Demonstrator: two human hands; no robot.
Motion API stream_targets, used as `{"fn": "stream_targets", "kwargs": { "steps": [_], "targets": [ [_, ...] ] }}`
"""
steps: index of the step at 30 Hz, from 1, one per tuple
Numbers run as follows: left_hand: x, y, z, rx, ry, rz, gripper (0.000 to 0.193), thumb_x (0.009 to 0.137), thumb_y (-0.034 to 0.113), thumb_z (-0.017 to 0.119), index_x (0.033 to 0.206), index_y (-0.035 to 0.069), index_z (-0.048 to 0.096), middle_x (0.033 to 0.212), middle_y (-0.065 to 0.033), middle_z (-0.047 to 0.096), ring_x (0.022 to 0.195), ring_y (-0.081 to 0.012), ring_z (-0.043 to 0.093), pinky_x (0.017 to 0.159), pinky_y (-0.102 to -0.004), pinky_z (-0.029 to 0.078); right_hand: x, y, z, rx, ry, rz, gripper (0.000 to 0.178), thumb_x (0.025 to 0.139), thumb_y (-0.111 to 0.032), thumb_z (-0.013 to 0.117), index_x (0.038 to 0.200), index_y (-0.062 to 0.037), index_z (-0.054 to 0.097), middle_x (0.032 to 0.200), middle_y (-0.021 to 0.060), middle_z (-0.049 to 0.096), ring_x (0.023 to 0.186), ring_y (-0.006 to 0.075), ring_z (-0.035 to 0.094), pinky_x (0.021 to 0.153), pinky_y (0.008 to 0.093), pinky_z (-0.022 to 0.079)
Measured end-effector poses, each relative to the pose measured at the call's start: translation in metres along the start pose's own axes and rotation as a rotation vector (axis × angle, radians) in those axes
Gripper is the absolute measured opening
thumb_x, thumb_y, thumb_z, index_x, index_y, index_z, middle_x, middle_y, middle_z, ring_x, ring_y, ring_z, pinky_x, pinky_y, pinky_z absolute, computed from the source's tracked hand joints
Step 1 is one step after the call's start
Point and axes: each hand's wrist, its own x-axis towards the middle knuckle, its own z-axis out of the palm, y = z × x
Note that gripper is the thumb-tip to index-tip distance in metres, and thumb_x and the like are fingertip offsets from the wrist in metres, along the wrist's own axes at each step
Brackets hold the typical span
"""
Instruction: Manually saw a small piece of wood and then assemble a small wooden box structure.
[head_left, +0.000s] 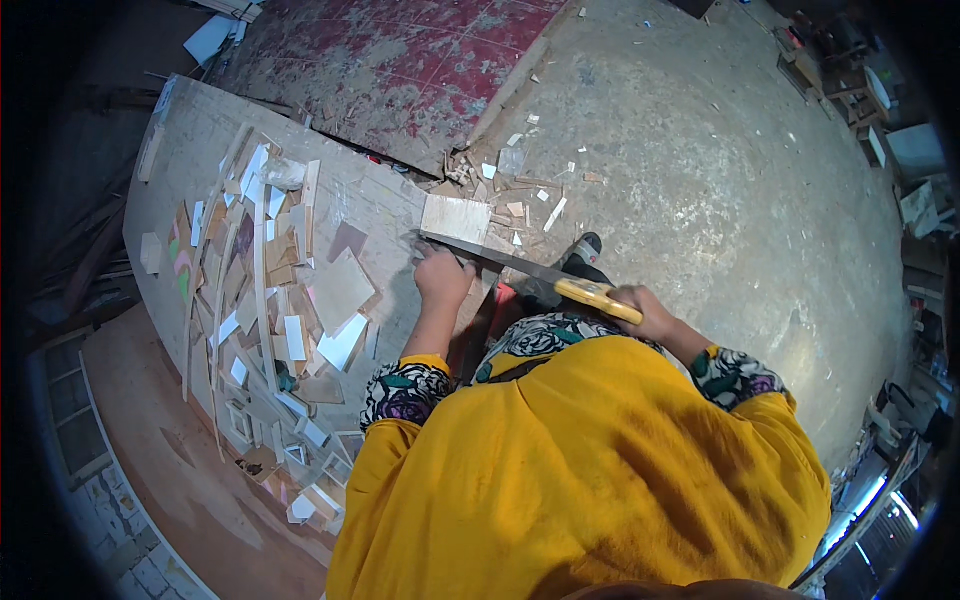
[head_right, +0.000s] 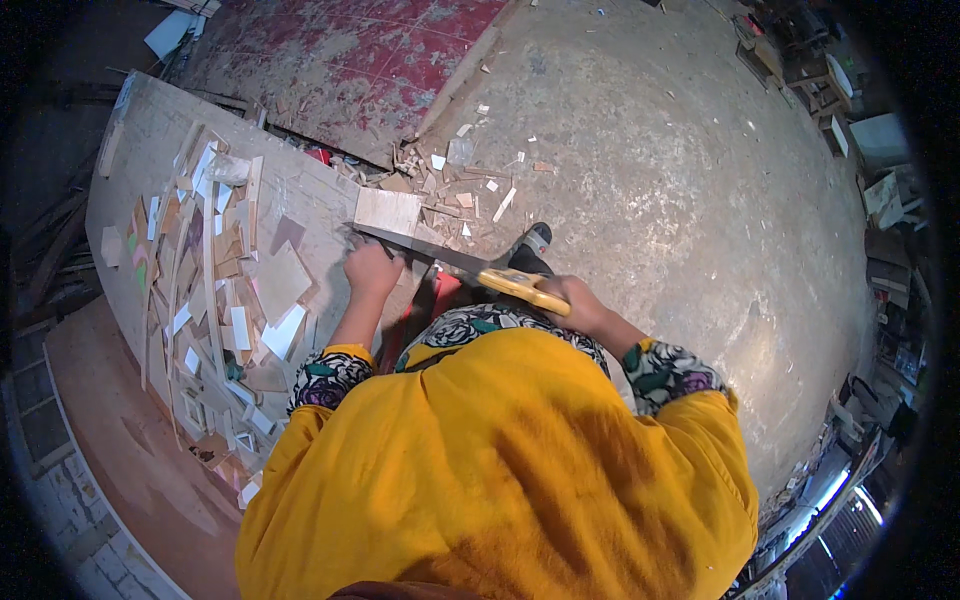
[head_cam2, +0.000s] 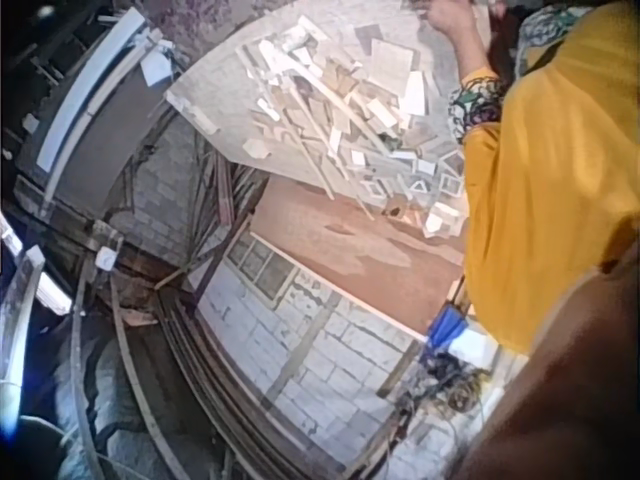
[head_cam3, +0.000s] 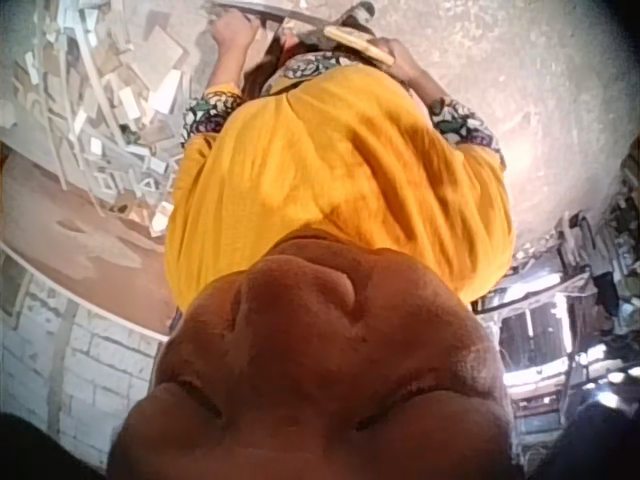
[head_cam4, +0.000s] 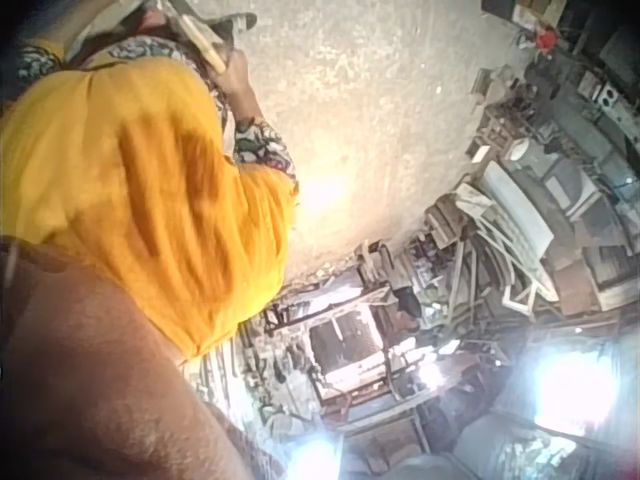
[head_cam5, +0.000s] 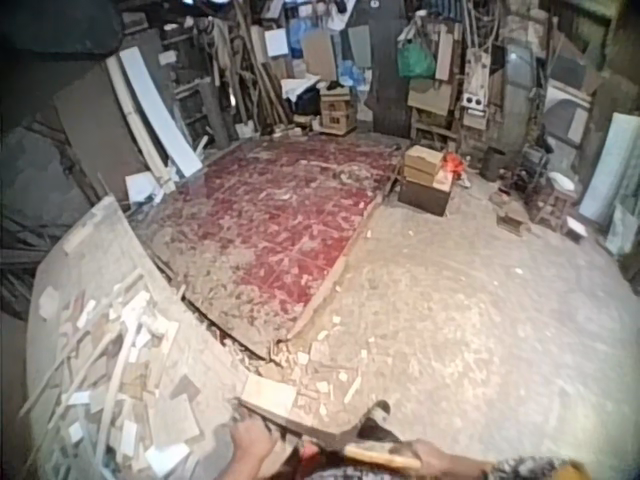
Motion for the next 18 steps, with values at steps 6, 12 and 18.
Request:
{"fn": "stream_targets", "kwargs": {
  "steps": [6,12,18],
  "targets": [
    [0.001,0.002,-0.005,-0.023,-0.110,-0.019,0.065,0.071,0.045,0.069,0.108,-0.007,0.060,0.131,-0.0347,0.039,0.108,-0.0465,0.053,0.086,-0.0417,0.050,0.060,-0.022,0.020,-0.058,0.002,-0.039,0.015,0.073,-0.018,0.064,0.078,-0.0053,0.057,0.077,0.0171,0.060,0.074,0.0378,0.058,0.064,0.0418,0.046],
    [-0.005,0.000,-0.002,-0.039,0.025,0.004,0.070,0.071,0.046,0.068,0.114,-0.009,0.056,0.130,-0.0351,0.040,0.109,-0.0494,0.051,0.088,-0.0430,0.048,0.006,-0.009,-0.004,0.031,0.014,-0.008,0.014,0.072,-0.016,0.064,0.078,-0.0051,0.057,0.077,0.0175,0.060,0.073,0.0375,0.058,0.063,0.0411,0.046],
    [0.002,-0.002,0.008,0.019,-0.048,-0.010,0.064,0.069,0.045,0.068,0.108,-0.005,0.059,0.126,-0.0316,0.046,0.099,-0.0406,0.058,0.079,-0.0408,0.052,0.056,-0.009,0.015,0.069,0.026,-0.046,0.012,0.073,-0.012,0.064,0.079,-0.0040,0.058,0.075,0.0177,0.059,0.070,0.0358,0.057,0.062,0.0388,0.045]
  ]
}}
